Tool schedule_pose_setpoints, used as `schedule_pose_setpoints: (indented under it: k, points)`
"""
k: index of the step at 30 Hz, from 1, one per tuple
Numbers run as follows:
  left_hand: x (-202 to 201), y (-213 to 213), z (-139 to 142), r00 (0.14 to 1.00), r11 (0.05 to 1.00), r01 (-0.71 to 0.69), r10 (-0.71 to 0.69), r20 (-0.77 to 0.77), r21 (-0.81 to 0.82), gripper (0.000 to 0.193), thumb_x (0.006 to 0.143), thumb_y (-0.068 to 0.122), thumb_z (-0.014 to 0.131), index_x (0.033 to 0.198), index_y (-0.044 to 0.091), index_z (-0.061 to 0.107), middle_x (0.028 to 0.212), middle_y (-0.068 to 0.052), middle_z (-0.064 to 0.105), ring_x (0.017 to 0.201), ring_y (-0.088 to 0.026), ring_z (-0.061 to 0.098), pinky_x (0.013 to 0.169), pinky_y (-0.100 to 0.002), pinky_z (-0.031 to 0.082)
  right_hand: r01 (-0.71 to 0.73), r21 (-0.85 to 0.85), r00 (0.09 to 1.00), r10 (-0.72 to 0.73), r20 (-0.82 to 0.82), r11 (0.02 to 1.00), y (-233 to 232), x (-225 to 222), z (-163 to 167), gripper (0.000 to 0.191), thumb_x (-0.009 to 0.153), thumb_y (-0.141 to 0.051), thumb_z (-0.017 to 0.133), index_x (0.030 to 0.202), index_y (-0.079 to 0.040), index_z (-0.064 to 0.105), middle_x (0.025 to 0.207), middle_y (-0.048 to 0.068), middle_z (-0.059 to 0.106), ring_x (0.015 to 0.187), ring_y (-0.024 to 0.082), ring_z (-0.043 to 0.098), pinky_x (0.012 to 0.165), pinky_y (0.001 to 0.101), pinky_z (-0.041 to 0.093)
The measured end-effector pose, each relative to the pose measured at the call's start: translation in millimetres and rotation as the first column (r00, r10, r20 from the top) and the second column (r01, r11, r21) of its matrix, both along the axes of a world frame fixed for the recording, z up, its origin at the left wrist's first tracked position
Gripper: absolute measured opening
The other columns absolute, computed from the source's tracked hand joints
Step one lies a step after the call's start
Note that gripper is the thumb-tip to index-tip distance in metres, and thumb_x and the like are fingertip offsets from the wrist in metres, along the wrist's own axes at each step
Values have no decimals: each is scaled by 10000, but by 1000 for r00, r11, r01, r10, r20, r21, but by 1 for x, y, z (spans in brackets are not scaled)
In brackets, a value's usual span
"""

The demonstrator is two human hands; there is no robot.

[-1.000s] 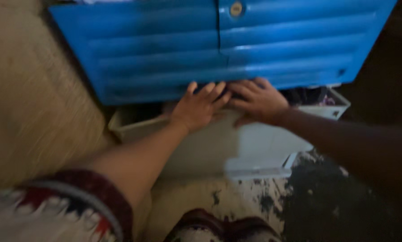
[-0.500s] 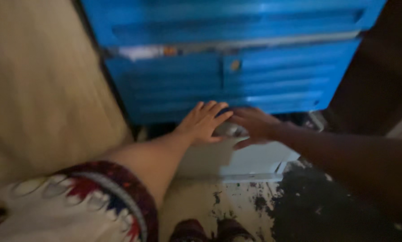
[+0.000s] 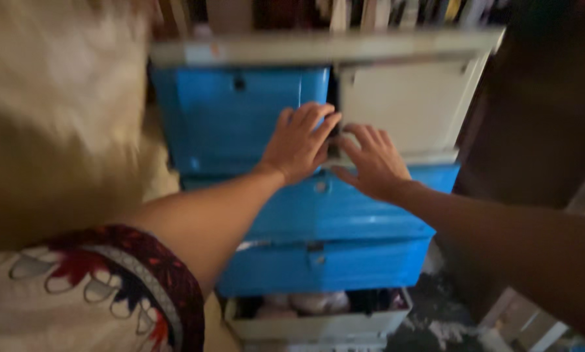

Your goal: The person reorganizes items on top of a plastic drawer unit in a bedroom. They move a plush elephant, a bottle, a small box, and a plush toucan, open and close drawers, place the elephant and other items into drawers, and rearrange the remaining objects neatly on the surface.

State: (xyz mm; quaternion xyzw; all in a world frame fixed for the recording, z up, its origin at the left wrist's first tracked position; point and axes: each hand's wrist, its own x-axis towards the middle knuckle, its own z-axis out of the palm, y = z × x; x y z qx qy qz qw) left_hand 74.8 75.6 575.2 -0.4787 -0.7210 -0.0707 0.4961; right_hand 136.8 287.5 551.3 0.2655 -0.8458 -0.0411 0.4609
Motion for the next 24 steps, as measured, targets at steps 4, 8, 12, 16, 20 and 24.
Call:
schedule_pose_setpoints:
  k: [4, 8, 12, 16, 20, 24]
  points:
    - [9, 8, 109, 998, 998, -34, 37, -45, 54, 648, 890, 233, 680, 1487, 95, 471, 1478, -145, 467, 1377, -357, 410, 1032, -585, 335, 20, -7, 1000, -20, -18, 1000, 12, -2, 108, 668, 849, -407, 749, 1424, -145, 532, 1406, 167, 514, 1340, 400, 467, 1103, 549, 373]
    - [-9, 4, 182, 973, 977, -210, 213, 88, -43, 727, 926, 151, 627, 1613, 146, 389, 1375, -129, 552, 1336, -321, 488, 1112, -575, 322, 164, 7, 985, -165, 55, 986, 25, -22, 183, 808, 846, -489, 732, 1512, -134, 444, 1543, 196, 398, 1391, 414, 378, 1095, 601, 281]
    - [-63, -12, 222, 921, 969, -233, 193, 337, 81, 665, 980, 246, 624, 1607, 206, 406, 1416, -169, 605, 1252, -397, 586, 1080, -584, 393, 173, -11, 981, -171, 91, 985, 60, -43, 211, 783, 940, -544, 651, 1562, -135, 412, 1617, 210, 351, 1487, 418, 320, 1173, 596, 256]
    - [-118, -31, 227, 934, 954, -282, 250, 254, 98, 627, 1062, 418, 528, 1602, 168, 331, 1638, -142, 311, 1498, -396, 275, 1203, -569, 242, 192, -21, 979, -190, 70, 981, 104, -63, 220, 782, 986, -616, 570, 1572, -128, 394, 1654, 235, 302, 1513, 411, 274, 1187, 588, 237]
    - [-137, -31, 209, 797, 850, -526, 474, 375, 44, 755, 1100, 575, 364, 1671, 149, 114, 1744, -76, 38, 1593, -357, -12, 1286, -581, 94, 327, -49, 915, -304, 265, 944, 115, -94, 223, 847, 967, -665, 496, 1614, -152, 310, 1654, 176, 295, 1529, 365, 244, 1175, 611, 219]
    - [-131, -14, 194, 678, 836, -546, 475, 560, -48, 846, 1047, 612, 358, 1646, 193, -69, 1732, -50, -67, 1577, -331, -97, 1264, -604, -9, 412, -18, 866, -386, 318, 911, 113, -121, 210, 820, 973, -683, 431, 1617, -197, 285, 1699, 149, 250, 1563, 324, 226, 1214, 599, 220]
